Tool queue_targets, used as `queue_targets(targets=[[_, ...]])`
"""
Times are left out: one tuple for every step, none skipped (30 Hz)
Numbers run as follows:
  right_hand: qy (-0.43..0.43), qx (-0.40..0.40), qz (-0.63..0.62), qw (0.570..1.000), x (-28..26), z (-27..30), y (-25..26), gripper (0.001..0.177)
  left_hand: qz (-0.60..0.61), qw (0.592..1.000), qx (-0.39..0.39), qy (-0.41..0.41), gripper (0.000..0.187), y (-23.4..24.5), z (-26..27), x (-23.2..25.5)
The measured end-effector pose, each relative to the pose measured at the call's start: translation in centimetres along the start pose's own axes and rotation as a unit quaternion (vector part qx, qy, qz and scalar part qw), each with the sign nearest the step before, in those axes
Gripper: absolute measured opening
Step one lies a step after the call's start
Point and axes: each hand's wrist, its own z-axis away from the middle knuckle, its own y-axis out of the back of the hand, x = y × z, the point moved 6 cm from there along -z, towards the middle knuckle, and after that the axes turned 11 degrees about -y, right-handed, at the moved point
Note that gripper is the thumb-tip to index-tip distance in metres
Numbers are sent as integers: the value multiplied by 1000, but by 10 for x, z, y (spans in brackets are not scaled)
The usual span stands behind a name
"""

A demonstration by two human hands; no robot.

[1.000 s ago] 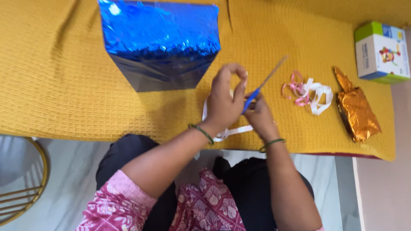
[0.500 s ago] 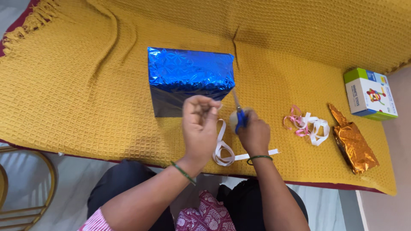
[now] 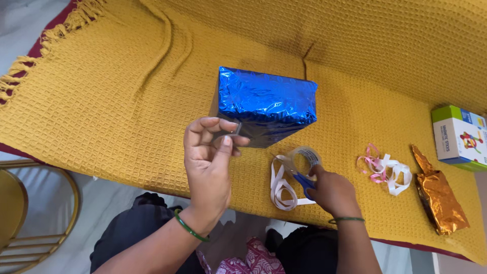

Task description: The person wraps a rectangular box with blue metallic paper, folds the edges, and secures the seams with clear tape. They use scissors to cut the tape and smooth the paper to complete the wrapping.

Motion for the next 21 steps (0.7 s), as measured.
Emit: queue_targets(targets=[[0, 1, 11, 1000, -7, -6, -5, 42, 7, 1000, -12, 1, 31, -2, 2, 4], [-1, 3, 21, 1000, -12, -13, -9, 39, 14, 1000, -24, 1, 34, -4, 3, 7], [12, 2, 28, 1000, -15, -18, -14, 35, 38, 999, -34, 11, 35, -7, 5, 8], [25, 3, 33, 999, -20, -23, -17, 31, 62, 997, -45, 19, 37, -9, 6, 10], [38, 4, 38, 999, -21, -27, -20, 28, 86, 994, -56, 27, 38, -12, 7, 10], [47, 4, 47, 998, -22, -30, -22, 27, 112, 990, -58, 60, 39, -14, 8, 8], [55, 3, 57, 997, -23, -33, -24, 26, 138, 984, -60, 93, 40, -15, 8, 5], [64, 2, 66, 996, -23, -35, -25, 26, 163, 977, -62, 126, 41, -16, 10, 1], [68, 0, 65, 996, -23, -37, -26, 28, 175, 972, -71, 142, 41, -18, 11, -1], [71, -4, 64, 995, -24, -37, -27, 30, 187, 966, -81, 158, 42, -19, 12, -3], [74, -7, 63, 995, -24, -37, -28, 32, 199, 960, -90, 174, 43, -20, 14, -6], [80, -5, 65, 995, -26, -37, -28, 30, 204, 956, -90, 189, 45, -20, 15, -9], [85, -4, 67, 994, -29, -37, -29, 29, 209, 952, -90, 203, 46, -20, 18, -11], [91, -1, 68, 993, -33, -38, -28, 28, 214, 948, -91, 216, 48, -21, 19, -14], [85, -12, 84, 993, -33, -38, -28, 27, 217, 945, -93, 228, 48, -21, 20, -16], [80, -22, 100, 992, -34, -39, -29, 26, 220, 941, -95, 240, 48, -22, 21, -17], [74, -33, 116, 990, -35, -39, -30, 25, 222, 937, -97, 251, 49, -23, 21, -19], [71, -32, 109, 991, -35, -39, -29, 24, 226, 936, -102, 251, 49, -23, 21, -19], [68, -32, 101, 992, -35, -39, -30, 24, 229, 934, -106, 252, 49, -24, 21, -20], [65, -32, 94, 993, -35, -38, -32, 24, 233, 932, -110, 253, 49, -25, 20, -20], [71, -15, 113, 991, -38, -36, -34, 23, 238, 931, -110, 254, 49, -25, 20, -21]])
